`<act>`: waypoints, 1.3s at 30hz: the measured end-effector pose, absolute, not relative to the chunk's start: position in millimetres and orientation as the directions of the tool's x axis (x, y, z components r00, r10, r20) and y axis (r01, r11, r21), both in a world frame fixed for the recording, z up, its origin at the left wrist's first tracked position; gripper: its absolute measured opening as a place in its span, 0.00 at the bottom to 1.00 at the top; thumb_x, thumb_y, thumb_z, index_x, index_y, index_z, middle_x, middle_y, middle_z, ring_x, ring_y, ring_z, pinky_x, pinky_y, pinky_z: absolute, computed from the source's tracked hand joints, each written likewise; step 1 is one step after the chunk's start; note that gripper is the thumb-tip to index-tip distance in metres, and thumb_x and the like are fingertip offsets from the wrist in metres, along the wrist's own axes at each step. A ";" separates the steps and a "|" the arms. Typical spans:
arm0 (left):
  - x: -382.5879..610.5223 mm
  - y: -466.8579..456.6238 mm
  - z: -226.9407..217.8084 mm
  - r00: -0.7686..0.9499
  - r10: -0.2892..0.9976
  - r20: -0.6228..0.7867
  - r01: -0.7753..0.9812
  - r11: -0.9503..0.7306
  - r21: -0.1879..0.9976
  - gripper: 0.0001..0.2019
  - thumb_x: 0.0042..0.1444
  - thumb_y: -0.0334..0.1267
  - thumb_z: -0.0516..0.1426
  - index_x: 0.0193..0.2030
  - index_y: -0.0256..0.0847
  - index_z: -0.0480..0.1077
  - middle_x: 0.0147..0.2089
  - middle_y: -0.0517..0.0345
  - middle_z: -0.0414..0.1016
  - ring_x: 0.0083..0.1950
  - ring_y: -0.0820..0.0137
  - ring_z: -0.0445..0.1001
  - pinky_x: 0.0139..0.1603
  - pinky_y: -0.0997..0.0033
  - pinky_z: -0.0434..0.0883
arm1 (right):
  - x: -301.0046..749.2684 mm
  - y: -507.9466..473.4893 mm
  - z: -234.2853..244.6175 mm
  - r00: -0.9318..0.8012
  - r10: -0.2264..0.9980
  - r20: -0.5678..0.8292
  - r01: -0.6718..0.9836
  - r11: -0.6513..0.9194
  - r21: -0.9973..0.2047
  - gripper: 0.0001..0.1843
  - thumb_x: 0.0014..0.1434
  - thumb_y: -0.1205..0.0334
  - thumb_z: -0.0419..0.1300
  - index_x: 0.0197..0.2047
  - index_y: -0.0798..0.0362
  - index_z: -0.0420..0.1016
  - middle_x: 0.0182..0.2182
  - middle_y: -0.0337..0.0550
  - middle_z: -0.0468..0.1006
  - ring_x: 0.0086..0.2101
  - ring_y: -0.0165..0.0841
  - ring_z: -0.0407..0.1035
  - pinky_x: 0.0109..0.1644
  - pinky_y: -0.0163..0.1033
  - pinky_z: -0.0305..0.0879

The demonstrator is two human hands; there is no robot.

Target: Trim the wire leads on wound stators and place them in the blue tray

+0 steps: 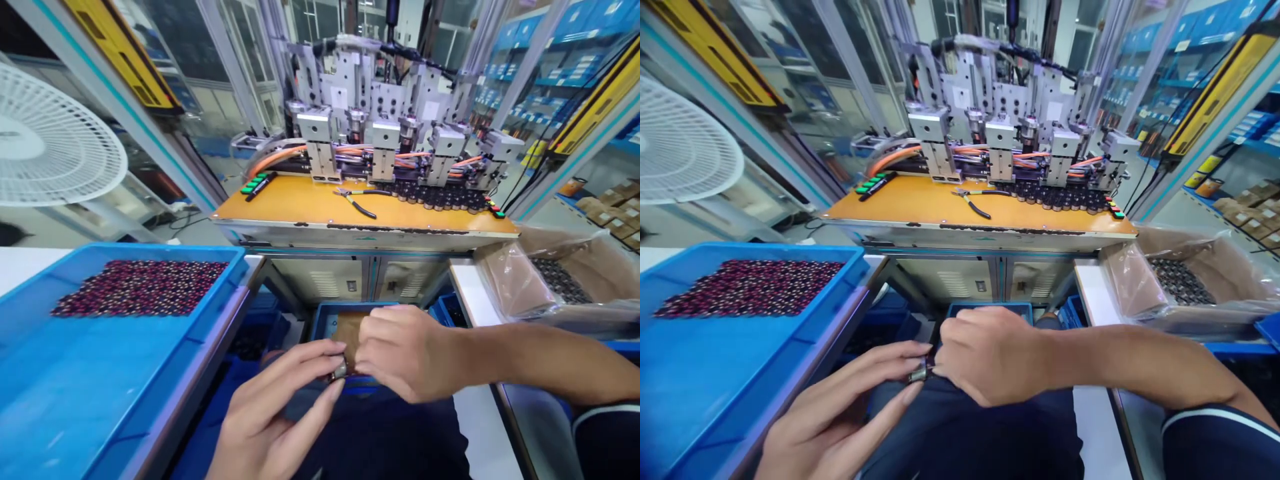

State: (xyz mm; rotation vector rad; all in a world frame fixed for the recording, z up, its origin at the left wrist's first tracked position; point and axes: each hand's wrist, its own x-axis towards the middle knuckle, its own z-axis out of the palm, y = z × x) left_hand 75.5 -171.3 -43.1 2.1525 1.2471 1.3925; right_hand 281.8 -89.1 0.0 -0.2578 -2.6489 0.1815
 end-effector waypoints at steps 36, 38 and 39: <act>65.4 -173.3 -67.2 -0.196 0.859 0.473 0.306 -0.404 0.862 0.13 0.57 0.27 0.62 0.43 0.50 0.80 0.48 0.59 0.83 0.49 0.68 0.82 0.48 0.72 0.79 | 321.5 -35.9 -51.8 -0.672 0.675 0.305 0.468 0.706 -0.531 0.29 0.59 0.69 0.57 0.63 0.55 0.61 0.44 0.49 0.74 0.43 0.37 0.70 0.50 0.43 0.70; 66.1 -171.8 -68.4 -0.174 0.861 0.477 0.320 -0.409 0.854 0.13 0.58 0.26 0.61 0.43 0.50 0.79 0.48 0.59 0.83 0.49 0.69 0.81 0.50 0.72 0.79 | 322.9 -85.8 -74.1 -0.691 0.688 0.222 0.288 0.543 -0.789 0.30 0.62 0.70 0.56 0.67 0.52 0.57 0.41 0.46 0.75 0.39 0.32 0.72 0.47 0.40 0.71; 66.7 -171.1 -68.5 -0.167 0.862 0.478 0.325 -0.410 0.852 0.13 0.58 0.26 0.61 0.43 0.50 0.79 0.48 0.59 0.83 0.49 0.69 0.81 0.50 0.72 0.78 | 321.6 -107.5 -83.3 -0.706 0.679 0.201 0.192 0.457 -0.868 0.33 0.62 0.70 0.56 0.69 0.52 0.53 0.42 0.46 0.75 0.37 0.30 0.72 0.45 0.38 0.72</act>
